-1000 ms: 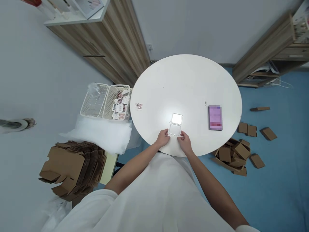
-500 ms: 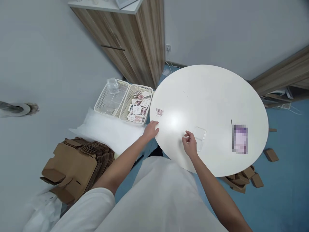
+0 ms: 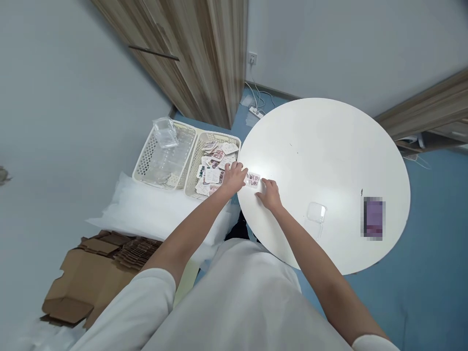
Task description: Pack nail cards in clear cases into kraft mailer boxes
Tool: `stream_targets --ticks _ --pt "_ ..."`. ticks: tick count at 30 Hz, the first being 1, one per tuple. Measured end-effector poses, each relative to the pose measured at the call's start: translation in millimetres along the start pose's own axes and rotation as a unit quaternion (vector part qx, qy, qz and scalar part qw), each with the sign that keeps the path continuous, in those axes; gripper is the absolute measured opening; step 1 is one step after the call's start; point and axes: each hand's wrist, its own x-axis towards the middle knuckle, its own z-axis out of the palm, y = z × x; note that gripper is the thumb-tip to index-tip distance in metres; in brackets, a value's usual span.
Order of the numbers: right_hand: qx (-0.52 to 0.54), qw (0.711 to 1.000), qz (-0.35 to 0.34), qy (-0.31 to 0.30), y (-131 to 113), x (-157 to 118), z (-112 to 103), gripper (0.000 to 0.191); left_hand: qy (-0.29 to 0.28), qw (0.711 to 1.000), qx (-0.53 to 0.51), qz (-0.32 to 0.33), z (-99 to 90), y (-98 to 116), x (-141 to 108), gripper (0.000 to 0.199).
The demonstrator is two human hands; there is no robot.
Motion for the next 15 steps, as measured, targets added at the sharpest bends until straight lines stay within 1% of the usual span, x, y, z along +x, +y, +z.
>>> stream_targets --ticks 3,6,12,15 --pt "-0.005 1.0 0.026 0.013 -5 11 7 0.063 -0.015 0.999 0.028 0.014 -0.1 -3 5 0.046" --pt "-0.01 0.999 0.047 0.018 -6 18 10 0.062 -0.021 0.998 0.049 0.031 -0.4 -5 8 0.05" --pt "-0.048 0.997 0.056 0.024 -7 20 11 0.059 -0.048 0.997 0.039 0.043 -2.4 -8 10 0.046" --pt "-0.078 0.994 0.068 0.022 -11 20 11 0.057 -0.051 0.996 0.059 0.049 -4.1 -7 10 0.042"
